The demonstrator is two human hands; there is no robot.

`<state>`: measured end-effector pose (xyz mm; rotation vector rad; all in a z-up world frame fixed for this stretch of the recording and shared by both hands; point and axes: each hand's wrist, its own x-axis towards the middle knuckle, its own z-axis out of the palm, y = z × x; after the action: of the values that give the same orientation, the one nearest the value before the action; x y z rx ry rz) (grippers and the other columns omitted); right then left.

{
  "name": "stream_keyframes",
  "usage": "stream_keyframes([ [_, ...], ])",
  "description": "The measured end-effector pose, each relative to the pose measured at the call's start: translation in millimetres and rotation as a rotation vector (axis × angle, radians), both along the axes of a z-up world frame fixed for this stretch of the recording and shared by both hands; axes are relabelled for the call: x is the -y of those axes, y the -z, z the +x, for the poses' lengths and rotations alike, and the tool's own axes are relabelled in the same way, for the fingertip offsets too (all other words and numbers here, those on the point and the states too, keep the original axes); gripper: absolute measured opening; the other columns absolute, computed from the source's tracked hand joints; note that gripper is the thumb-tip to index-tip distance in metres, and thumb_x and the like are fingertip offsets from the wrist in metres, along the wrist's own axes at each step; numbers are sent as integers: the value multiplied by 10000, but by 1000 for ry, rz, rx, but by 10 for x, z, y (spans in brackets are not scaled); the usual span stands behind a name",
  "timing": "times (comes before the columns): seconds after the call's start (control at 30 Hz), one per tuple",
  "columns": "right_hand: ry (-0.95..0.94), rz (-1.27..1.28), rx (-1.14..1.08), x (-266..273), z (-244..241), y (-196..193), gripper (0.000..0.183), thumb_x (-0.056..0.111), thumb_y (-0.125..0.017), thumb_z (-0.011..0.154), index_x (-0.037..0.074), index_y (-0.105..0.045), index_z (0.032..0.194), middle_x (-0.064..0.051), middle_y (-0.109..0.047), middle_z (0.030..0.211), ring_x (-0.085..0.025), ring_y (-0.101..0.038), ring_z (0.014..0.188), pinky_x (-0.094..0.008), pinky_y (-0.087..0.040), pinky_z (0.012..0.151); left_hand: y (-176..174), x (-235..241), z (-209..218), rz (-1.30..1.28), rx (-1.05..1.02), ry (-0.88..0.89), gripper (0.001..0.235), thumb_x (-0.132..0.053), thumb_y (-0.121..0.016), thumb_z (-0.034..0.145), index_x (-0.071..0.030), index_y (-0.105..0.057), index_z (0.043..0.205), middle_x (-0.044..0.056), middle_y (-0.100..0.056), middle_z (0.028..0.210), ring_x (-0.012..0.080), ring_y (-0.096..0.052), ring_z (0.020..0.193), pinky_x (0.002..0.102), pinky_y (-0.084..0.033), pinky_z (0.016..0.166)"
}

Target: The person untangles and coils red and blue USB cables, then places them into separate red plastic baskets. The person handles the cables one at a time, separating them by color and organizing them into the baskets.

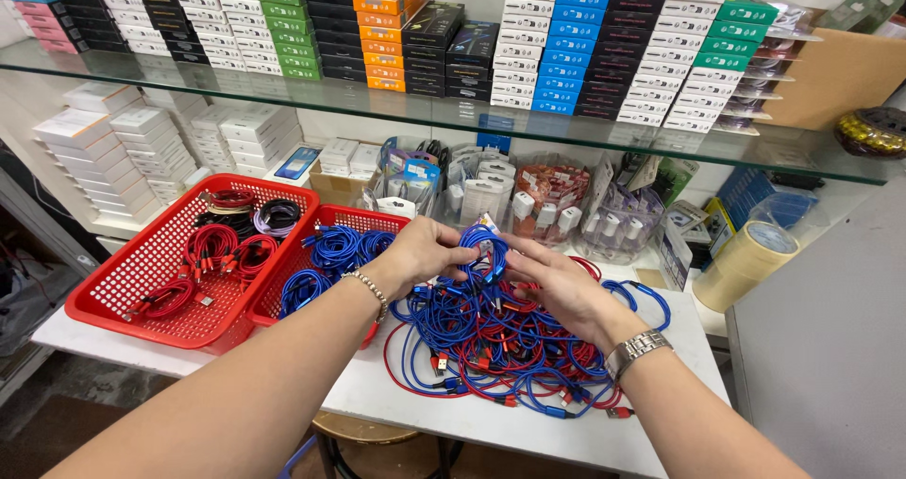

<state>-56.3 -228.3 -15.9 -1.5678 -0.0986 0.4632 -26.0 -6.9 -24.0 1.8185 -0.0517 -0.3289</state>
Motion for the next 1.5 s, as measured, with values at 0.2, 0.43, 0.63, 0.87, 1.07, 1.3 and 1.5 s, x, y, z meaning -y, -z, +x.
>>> stream_keyframes([
  [0.2,-47,-14,45,47,202,284,482,138,-657,941,112,-620,1420,17,-703,1148,-77,-611,886,-243,-539,834,206,61,-132,-56,101,-170,197,-76,-792,832,47,-789,986,80,-788,870,114,-721,679,242,-602,598],
  [0.43,-78,106,-87,-400,503,696,320,123,-635,970,17,-688,1268,-34,-707,1098,-118,-669,932,-294,-601,888,606,-240,-255,-283,-4,-567,233,18,-812,780,43,-699,982,96,-756,838,136,-736,667,254,-610,601],
  [0.63,-226,-80,-91,-1012,809,879,264,153,-649,979,-37,-725,1146,-66,-728,1044,-149,-724,862,-280,-626,810,664,-845,-379,-64,-20,-768,168,4,-845,751,23,-759,895,95,-756,785,139,-688,610,276,-552,551],
  [0.87,-337,-207,78,-1605,912,1009,302,85,-713,891,-6,-721,1180,-67,-761,895,-125,-726,727,-238,-616,661,734,-1315,-327,255,-53,-784,177,-44,-866,737,-17,-801,899,115,-783,785,136,-695,598,282,-586,594],
  [1.07,-398,-751,717,-1803,895,1046,214,259,-807,823,121,-825,986,-88,-786,844,-211,-746,755,-362,-579,741,1033,-1498,-100,510,-57,-686,246,-112,-929,663,-78,-838,889,122,-779,855,215,-749,783,334,-592,770],
  [1.3,-344,-1056,765,-1880,711,999,126,287,-797,804,188,-828,874,-78,-767,872,-264,-696,910,-458,-452,873,1329,-1382,-46,757,136,-544,183,-48,-833,729,-87,-799,904,200,-741,930,359,-728,921,423,-587,863],
  [1.5,-332,-1139,1012,-1958,619,1015,124,241,-808,750,124,-798,789,-88,-725,884,-276,-636,979,-469,-389,903,1248,-1306,-227,840,189,-431,163,-18,-749,782,-80,-708,927,185,-725,980,371,-692,968,478,-560,847],
])
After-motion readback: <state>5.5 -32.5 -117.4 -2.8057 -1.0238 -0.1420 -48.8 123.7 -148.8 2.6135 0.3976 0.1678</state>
